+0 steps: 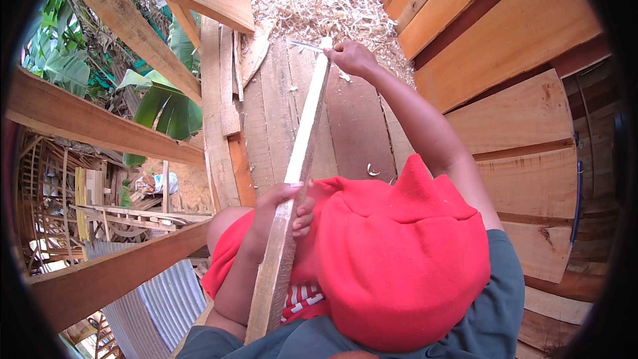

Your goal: The person uses a knife to shave and shape a long, thin wooden plank. They hold the plank vertically against their body, using their bare feet to secure it while they work with their hands.

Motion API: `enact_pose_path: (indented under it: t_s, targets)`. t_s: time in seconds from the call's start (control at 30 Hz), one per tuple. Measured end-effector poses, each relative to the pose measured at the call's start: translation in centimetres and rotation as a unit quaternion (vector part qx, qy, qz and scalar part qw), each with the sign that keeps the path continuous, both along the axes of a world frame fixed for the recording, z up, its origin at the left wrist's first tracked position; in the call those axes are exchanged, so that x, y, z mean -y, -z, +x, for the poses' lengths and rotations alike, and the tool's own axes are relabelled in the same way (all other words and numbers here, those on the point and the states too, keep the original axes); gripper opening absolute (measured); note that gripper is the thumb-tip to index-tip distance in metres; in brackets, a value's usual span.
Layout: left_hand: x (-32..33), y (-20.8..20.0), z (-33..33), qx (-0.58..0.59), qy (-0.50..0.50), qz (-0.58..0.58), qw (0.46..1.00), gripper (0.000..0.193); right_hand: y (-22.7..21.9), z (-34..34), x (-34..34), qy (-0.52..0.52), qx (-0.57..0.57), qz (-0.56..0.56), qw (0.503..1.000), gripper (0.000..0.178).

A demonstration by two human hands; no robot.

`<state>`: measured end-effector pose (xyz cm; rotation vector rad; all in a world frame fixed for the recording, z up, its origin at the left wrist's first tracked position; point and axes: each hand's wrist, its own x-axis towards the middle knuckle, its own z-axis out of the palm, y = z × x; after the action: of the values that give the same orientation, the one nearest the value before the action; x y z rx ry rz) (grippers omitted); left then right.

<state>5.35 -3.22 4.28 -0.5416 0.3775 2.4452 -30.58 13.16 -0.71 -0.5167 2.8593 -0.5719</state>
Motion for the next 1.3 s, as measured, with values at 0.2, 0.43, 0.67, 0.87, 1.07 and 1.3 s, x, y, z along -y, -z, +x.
enact_pose_path:
  t_s: [0.2,0.43,0.67,0.87,1.07,1.3]
  targets:
    - [0.0,-0.1,0.2,-0.017,0.002,-0.009,1.0,0.031,-1.2,-0.8,0.1,0.15,0.447,-0.249,0.846,0.046]
    - [-0.3,-0.8,0.0,-0.012,0.002,-0.026,1.0,0.031,-0.1,-0.6,0.1,0.218,0.231,-0.195,0.928,0.05]
    - [0.4,-0.3,0.2,-0.009,-0.01,-0.021,1.0,0.031,-2.6,2.3,1.4,0.059,0.041,0.022,0.997,0.062]
    - [0.1,-0.6,0.0,-0.007,-0.003,-0.024,1.0,0.031,-0.3,0.6,0.7,0.162,0.253,-0.189,0.935,0.058]
    - [-0.2,-1.6,0.0,-0.012,-0.007,-0.049,0.999,0.031,-1.3,-0.2,0.2,0.231,0.404,-0.294,0.835,0.051]
    - [-0.4,-1.9,0.1,-0.02,-0.011,-0.043,0.999,0.023,-1.1,0.5,0.9,0.293,0.306,-0.337,0.841,0.048]
